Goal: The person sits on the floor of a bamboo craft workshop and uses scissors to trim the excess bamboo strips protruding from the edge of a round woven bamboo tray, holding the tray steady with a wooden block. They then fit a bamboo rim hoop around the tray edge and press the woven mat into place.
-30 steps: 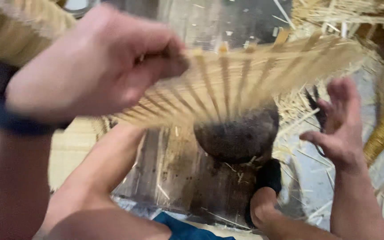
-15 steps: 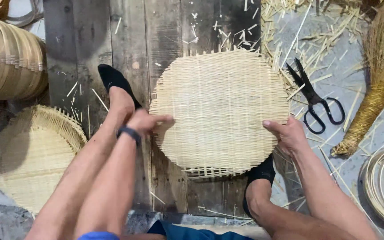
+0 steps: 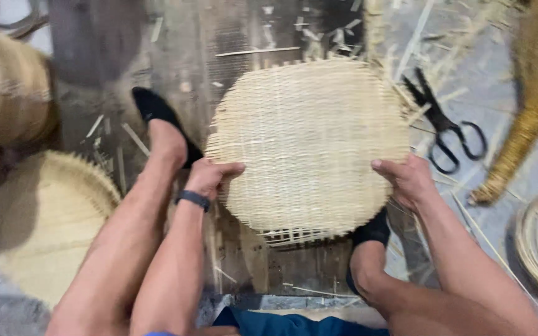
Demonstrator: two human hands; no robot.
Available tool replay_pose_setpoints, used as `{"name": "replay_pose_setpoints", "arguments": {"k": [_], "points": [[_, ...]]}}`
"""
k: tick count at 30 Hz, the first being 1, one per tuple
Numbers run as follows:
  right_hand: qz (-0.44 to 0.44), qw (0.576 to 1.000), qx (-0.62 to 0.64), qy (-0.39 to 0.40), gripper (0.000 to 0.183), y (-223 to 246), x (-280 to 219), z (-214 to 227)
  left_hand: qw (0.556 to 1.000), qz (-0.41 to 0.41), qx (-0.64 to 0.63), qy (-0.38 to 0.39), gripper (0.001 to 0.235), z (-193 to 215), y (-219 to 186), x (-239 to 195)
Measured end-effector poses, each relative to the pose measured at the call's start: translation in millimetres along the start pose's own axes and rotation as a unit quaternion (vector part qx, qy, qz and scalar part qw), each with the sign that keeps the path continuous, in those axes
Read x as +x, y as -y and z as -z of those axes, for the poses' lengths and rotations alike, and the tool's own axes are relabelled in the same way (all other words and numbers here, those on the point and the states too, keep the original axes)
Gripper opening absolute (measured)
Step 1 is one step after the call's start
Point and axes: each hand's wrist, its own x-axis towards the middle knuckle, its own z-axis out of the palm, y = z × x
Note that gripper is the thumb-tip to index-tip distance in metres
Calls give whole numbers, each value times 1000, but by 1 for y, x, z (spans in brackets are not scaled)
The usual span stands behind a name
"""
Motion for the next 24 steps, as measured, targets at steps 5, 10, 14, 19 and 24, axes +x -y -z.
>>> {"name": "replay_pose_setpoints", "arguments": {"k": [5, 10, 14, 19, 24], "points": [[71, 995, 2, 72, 56, -1, -12, 3, 993, 27, 103, -50, 23, 25, 38, 35], [206, 934, -160, -244, 52, -17, -23, 107, 998, -22, 63, -5, 36, 2, 16, 20], [260, 601, -600, -460, 54, -3, -94, 199, 995, -39, 83, -34, 44, 12, 19, 24], [101, 647, -624, -426, 29, -42, -167, 280, 988, -19, 140, -68, 57, 19, 23, 35], [201, 610, -656, -397, 13, -7, -225, 245, 943, -16, 255, -212, 104, 1, 6, 36]]}}
